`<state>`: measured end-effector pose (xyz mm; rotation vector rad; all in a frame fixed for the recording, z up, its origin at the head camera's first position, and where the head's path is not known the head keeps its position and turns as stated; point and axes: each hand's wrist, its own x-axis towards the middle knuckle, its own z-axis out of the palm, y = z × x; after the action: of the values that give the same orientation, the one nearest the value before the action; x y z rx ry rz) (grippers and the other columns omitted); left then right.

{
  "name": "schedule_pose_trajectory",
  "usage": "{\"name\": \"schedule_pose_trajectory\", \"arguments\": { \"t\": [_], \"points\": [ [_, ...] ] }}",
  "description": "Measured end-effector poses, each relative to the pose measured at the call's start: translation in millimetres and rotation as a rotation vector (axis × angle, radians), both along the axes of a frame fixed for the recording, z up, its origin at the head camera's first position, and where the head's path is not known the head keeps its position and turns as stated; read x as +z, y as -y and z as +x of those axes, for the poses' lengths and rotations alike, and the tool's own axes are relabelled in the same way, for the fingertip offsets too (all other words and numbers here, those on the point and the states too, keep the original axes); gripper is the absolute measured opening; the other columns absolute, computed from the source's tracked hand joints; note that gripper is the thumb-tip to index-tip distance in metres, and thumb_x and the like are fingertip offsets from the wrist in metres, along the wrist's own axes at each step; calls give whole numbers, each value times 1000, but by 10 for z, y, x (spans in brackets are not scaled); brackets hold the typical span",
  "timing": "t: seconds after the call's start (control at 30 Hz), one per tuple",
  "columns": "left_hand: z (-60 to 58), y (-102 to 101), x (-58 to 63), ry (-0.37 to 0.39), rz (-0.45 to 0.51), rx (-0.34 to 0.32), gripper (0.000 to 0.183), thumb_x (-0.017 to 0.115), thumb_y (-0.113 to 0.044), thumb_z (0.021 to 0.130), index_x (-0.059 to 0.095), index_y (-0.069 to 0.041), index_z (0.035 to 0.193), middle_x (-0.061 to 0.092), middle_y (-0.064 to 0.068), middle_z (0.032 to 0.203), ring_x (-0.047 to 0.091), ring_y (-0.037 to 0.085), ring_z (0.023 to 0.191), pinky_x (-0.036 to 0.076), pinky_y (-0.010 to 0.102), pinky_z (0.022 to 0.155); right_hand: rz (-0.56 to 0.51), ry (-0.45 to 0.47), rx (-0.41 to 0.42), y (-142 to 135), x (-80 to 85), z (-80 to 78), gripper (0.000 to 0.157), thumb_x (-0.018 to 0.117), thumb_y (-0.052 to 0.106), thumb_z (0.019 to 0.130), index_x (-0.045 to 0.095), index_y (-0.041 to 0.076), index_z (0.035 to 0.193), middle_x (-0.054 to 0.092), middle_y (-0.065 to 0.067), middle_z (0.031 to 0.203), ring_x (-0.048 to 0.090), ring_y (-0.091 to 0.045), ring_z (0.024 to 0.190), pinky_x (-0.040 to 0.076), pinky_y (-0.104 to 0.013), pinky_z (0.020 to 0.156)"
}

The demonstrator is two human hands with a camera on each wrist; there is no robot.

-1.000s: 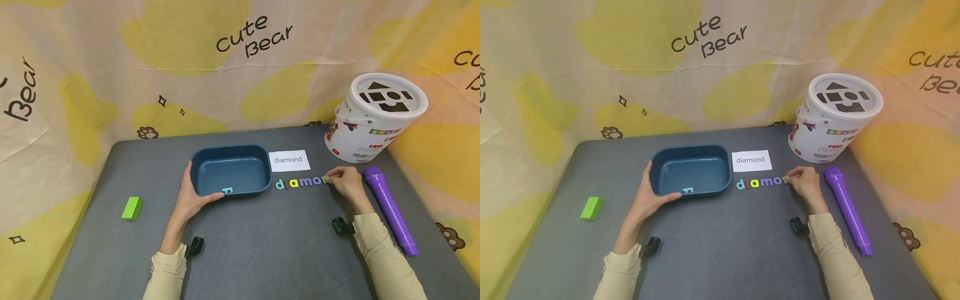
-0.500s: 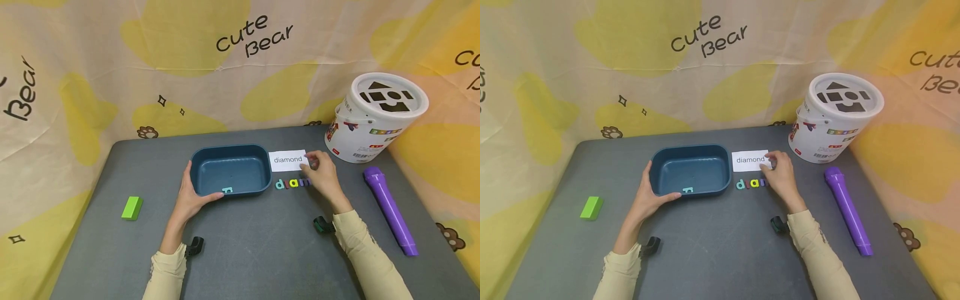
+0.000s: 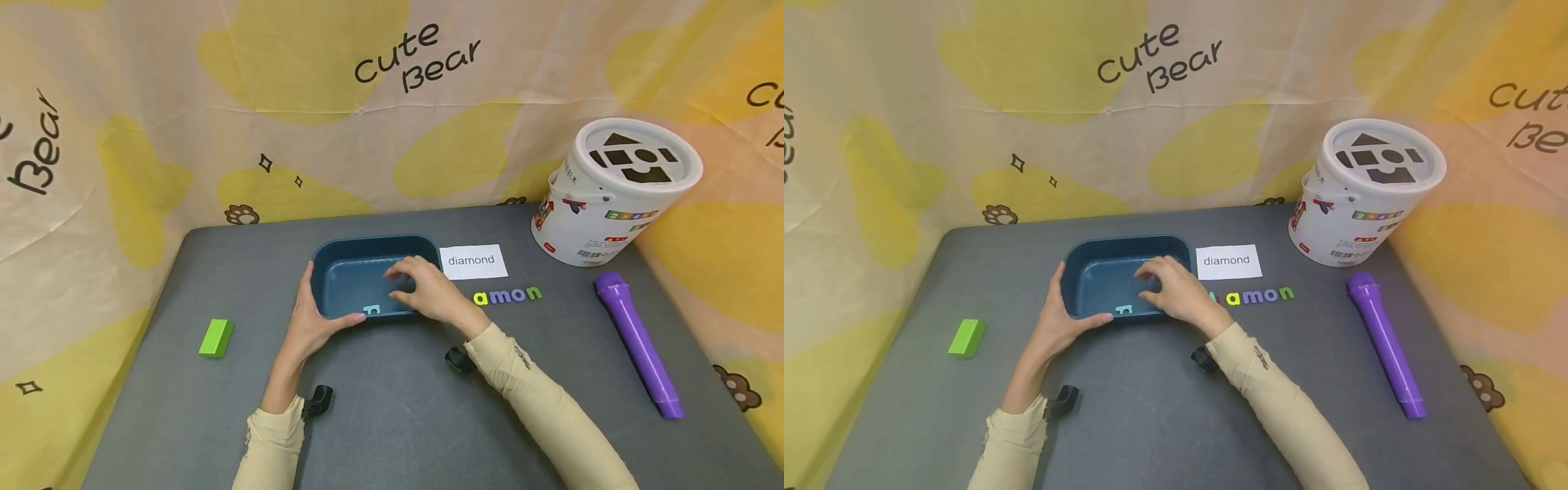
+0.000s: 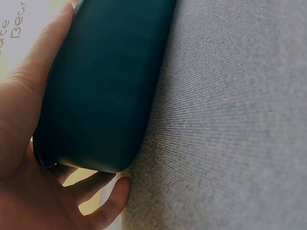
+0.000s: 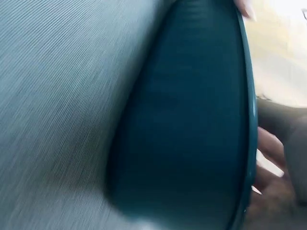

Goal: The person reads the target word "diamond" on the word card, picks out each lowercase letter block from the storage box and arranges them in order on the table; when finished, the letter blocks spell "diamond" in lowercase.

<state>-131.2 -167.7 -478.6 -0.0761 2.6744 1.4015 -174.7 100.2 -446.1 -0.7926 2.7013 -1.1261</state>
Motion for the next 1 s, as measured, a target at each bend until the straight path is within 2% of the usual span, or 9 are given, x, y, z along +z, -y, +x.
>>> {"name": "schedule_pose_trajectory", "arguments": {
  "t": [0.1, 0.2, 0.37, 0.6, 0.67, 0.8, 1.0],
  "points": [
    [0, 0, 2, 2, 2, -4, 141, 95, -49, 76, -8, -30, 171, -2, 8, 180, 8, 40, 166, 21, 70, 127, 76, 91, 97, 158, -42, -62, 34, 80, 17, 97, 74, 7, 129, 73, -8, 124, 67, -24, 109, 57, -39, 95],
    [0, -2, 2, 9, 8, -5, 141, 95, -49, 77, -8, -30, 171, -3, 8, 180, 7, 40, 166, 21, 69, 127, 100, 173, 155, 275, -97, -144, 30, 81, 14, 95, 77, 6, 124, 75, -8, 117, 68, -20, 102, 57, -33, 90],
    [2, -6, -2, -1, 14, -8, 139, 95, -47, 78, -7, -28, 172, -3, 9, 180, 6, 40, 166, 21, 67, 128, 119, 278, 179, 411, -143, -248, 18, 83, 7, 92, 82, 8, 110, 76, -5, 104, 67, -15, 93, 56, -28, 84],
    [7, -6, -6, -15, 16, -8, 140, 95, -47, 77, -6, -30, 172, -2, 8, 180, 7, 39, 166, 22, 67, 128, 133, 327, 175, 491, -160, -282, 12, 83, 1, 90, 79, 10, 95, 72, -3, 91, 63, -14, 83, 54, -26, 76],
    [5, -3, -7, -18, 12, -8, 140, 95, -46, 77, -7, -29, 172, -1, 9, 180, 7, 39, 166, 22, 66, 128, 114, 335, 174, 484, -157, -277, 14, 82, -3, 90, 77, 10, 92, 69, -3, 89, 62, -14, 81, 52, -25, 74],
    [3, -3, -9, -9, 13, -9, 140, 95, -46, 77, -7, -29, 171, -1, 8, 180, 7, 38, 166, 21, 66, 128, 50, 287, 153, 427, -155, -256, 16, 82, -4, 89, 74, 10, 94, 67, -3, 86, 60, -14, 79, 51, -25, 74],
    [5, -11, 0, 4, 20, -7, 140, 95, -47, 77, -8, -30, 171, -2, 7, 180, 7, 37, 166, 19, 67, 129, -106, 175, 51, 192, -68, -175, 9, 80, 9, 96, 78, 8, 105, 71, -2, 93, 63, -14, 83, 54, -28, 79]
  ]
}}
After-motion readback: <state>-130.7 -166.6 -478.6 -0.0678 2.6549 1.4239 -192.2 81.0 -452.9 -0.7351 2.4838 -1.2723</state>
